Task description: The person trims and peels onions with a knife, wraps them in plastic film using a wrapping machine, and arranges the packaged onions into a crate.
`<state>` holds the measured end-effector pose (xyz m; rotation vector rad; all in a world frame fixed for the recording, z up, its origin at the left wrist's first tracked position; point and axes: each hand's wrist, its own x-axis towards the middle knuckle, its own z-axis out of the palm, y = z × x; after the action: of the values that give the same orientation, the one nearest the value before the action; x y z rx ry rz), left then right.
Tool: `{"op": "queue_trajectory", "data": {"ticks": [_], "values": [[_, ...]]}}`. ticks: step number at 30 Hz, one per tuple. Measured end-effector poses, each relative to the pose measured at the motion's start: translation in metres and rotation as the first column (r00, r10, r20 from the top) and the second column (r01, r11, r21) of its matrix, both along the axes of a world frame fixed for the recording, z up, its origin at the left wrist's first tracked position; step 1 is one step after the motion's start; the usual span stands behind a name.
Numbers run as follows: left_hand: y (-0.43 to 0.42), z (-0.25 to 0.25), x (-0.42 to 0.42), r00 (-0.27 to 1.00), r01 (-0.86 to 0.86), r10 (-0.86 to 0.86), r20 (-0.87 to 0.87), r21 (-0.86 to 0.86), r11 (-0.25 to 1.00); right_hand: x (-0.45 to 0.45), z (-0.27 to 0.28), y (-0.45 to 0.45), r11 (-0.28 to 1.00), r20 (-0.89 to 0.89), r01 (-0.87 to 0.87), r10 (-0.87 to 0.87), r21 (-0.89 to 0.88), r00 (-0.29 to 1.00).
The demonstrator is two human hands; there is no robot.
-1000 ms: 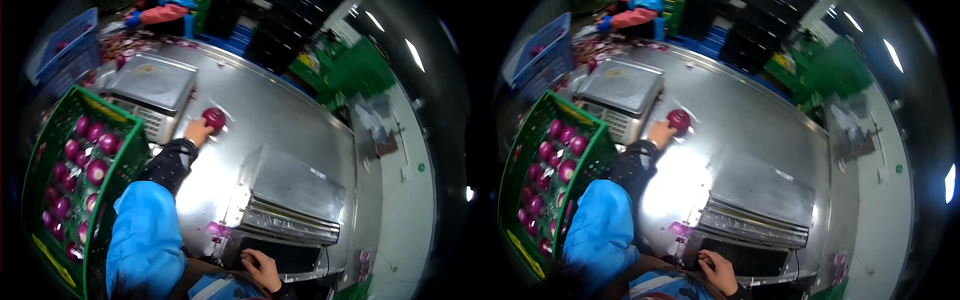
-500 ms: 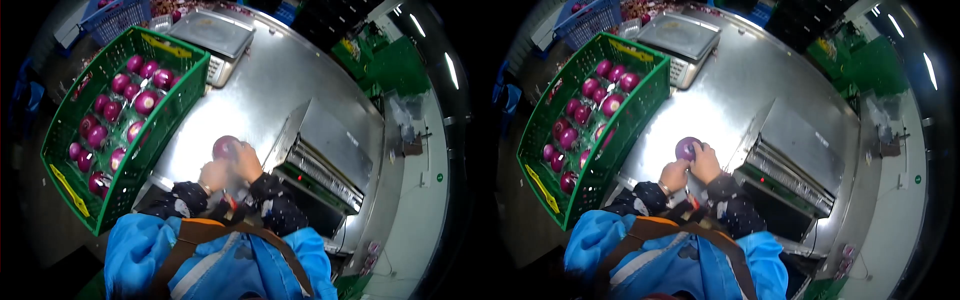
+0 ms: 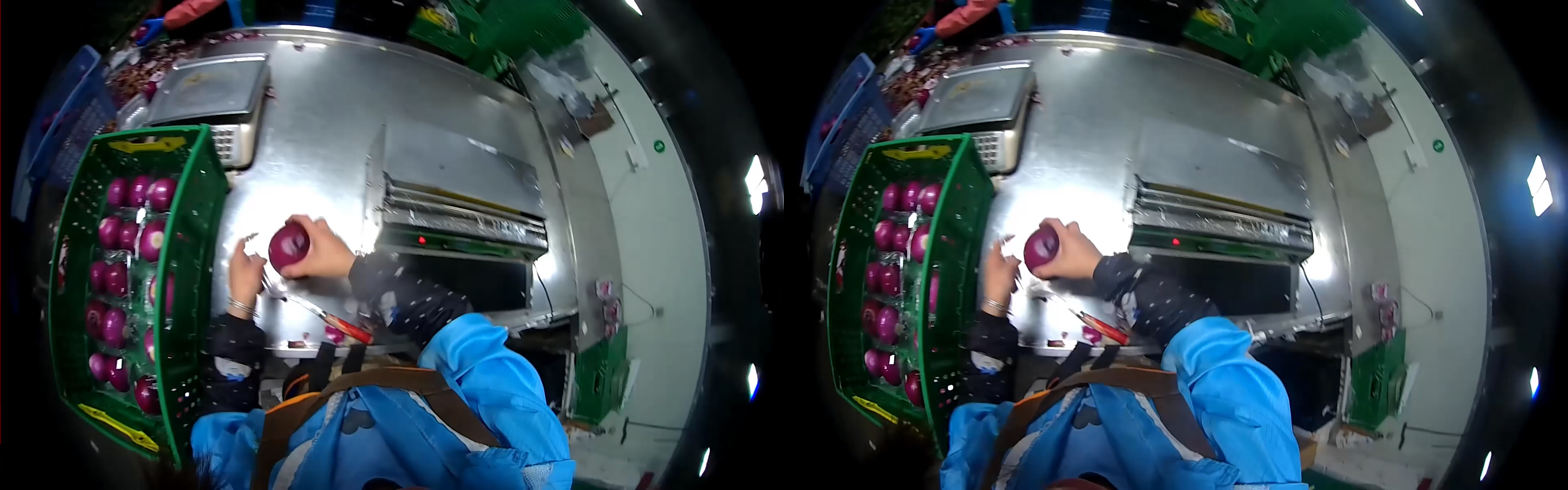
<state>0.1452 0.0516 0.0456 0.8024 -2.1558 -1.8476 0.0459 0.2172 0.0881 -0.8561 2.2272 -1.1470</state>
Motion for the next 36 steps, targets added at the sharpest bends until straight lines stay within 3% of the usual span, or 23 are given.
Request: {"op": "queue_trajectory", "data": {"ticks": [2, 5, 7, 9, 13, 15, 17, 19, 20, 22, 24, 25, 26, 27, 28, 29, 31, 33, 34, 35, 36], "values": [[0.017, 0.073, -0.018, 0.977, 0.156, -0.110, -0.182, 0.258, 0.954, -0.023, 0.042, 0.025, 0.983, -0.087, 0.025, -0.041, -0.182, 0.995], [0.057, 0.139, -0.072, 0.919, 0.318, -0.229, -0.322, 0.260, 0.912, -0.063, 0.118, 0.080, 0.973, -0.182, 0.011, -0.054, -0.230, 0.982], [0.096, 0.163, -0.120, 0.877, 0.435, -0.365, -0.313, 0.194, 0.879, -0.085, 0.150, 0.126, 0.980, -0.227, 0.119, -0.154, -0.158, 0.962], [0.139, 0.160, -0.177, 0.835, 0.523, -0.415, -0.362, 0.285, 0.803, -0.117, 0.160, 0.176, 0.966, -0.218, 0.197, -0.232, -0.168, 0.948], [0.212, 0.115, -0.283, 0.799, 0.589, -0.522, -0.297, 0.220, 0.777, -0.190, 0.138, 0.263, 0.952, -0.327, 0.282, -0.306, -0.118, 0.894], [0.237, 0.107, -0.299, 0.812, 0.572, -0.544, -0.212, 0.104, 0.814, -0.214, 0.109, 0.285, 0.943, -0.350, 0.315, -0.333, -0.111, 0.875], [0.255, 0.108, -0.300, 0.795, 0.606, -0.606, -0.012, 0.068, 0.793, -0.221, 0.097, 0.301, 0.962, -0.388, 0.263, -0.217, 0.069, 0.896], [0.261, 0.063, -0.318, 0.835, 0.542, -0.549, -0.050, 0.250, 0.802, -0.219, 0.092, 0.307, 0.850, -0.411, 0.385, -0.227, 0.360, 0.883], [0.260, 0.060, -0.317, 0.817, 0.558, -0.571, -0.080, 0.358, 0.748, -0.226, 0.095, 0.315, 0.874, -0.362, 0.283, -0.136, 0.395, 0.922], [0.257, 0.069, -0.308, 0.807, 0.561, -0.591, 0.000, 0.313, 0.766, -0.224, 0.095, 0.325, 0.937, -0.430, 0.208, -0.071, 0.281, 0.900], [0.248, 0.093, -0.292, 0.808, 0.561, -0.584, 0.079, 0.201, 0.803, -0.206, 0.118, 0.347, 0.972, -0.646, 0.179, -0.039, 0.152, 0.763], [0.237, 0.108, -0.275, 0.780, 0.624, -0.620, 0.079, -0.042, 0.780, -0.194, 0.130, 0.370, 0.980, -0.759, 0.175, -0.040, 0.098, 0.650], [0.215, 0.100, -0.259, 0.748, 0.590, -0.664, 0.000, -0.458, 0.665, -0.188, 0.141, 0.401, 0.964, -0.777, 0.149, 0.082, 0.222, 0.624], [0.198, 0.116, -0.236, 0.715, 0.461, -0.691, 0.105, -0.814, 0.353, -0.185, 0.150, 0.435, 0.930, -0.780, 0.125, 0.211, 0.346, 0.589], [0.189, 0.131, -0.211, 0.697, 0.335, -0.712, 0.090, -0.918, 0.213, -0.180, 0.145, 0.469, 0.933, -0.719, 0.051, 0.239, 0.356, 0.653], [0.181, 0.140, -0.195, 0.671, 0.382, -0.705, 0.230, -0.922, 0.063, -0.172, 0.132, 0.491, 0.935, -0.652, -0.019, 0.262, 0.355, 0.712], [0.181, 0.133, -0.178, 0.645, 0.356, -0.709, 0.286, -0.933, -0.053, -0.158, 0.112, 0.500, 0.918, -0.670, 0.023, 0.272, 0.396, 0.691], [0.199, 0.112, -0.188, 0.630, 0.325, -0.692, 0.352, -0.929, -0.176, -0.161, 0.077, 0.474, 0.956, -0.695, 0.028, 0.192, 0.291, 0.693], [0.206, 0.101, -0.190, 0.615, 0.397, -0.695, 0.372, -0.908, -0.136, -0.167, 0.050, 0.474, 0.967, -0.694, 0.052, 0.141, 0.250, 0.706], [0.213, 0.097, -0.187, 0.640, 0.434, -0.671, 0.374, -0.897, -0.086, -0.169, 0.031, 0.470, 0.992, -0.656, 0.078, 0.008, 0.101, 0.754], [0.218, 0.095, -0.189, 0.641, 0.441, -0.684, 0.349, -0.896, -0.044, -0.168, 0.037, 0.460, 0.992, -0.634, 0.106, -0.040, 0.066, 0.772]]}}
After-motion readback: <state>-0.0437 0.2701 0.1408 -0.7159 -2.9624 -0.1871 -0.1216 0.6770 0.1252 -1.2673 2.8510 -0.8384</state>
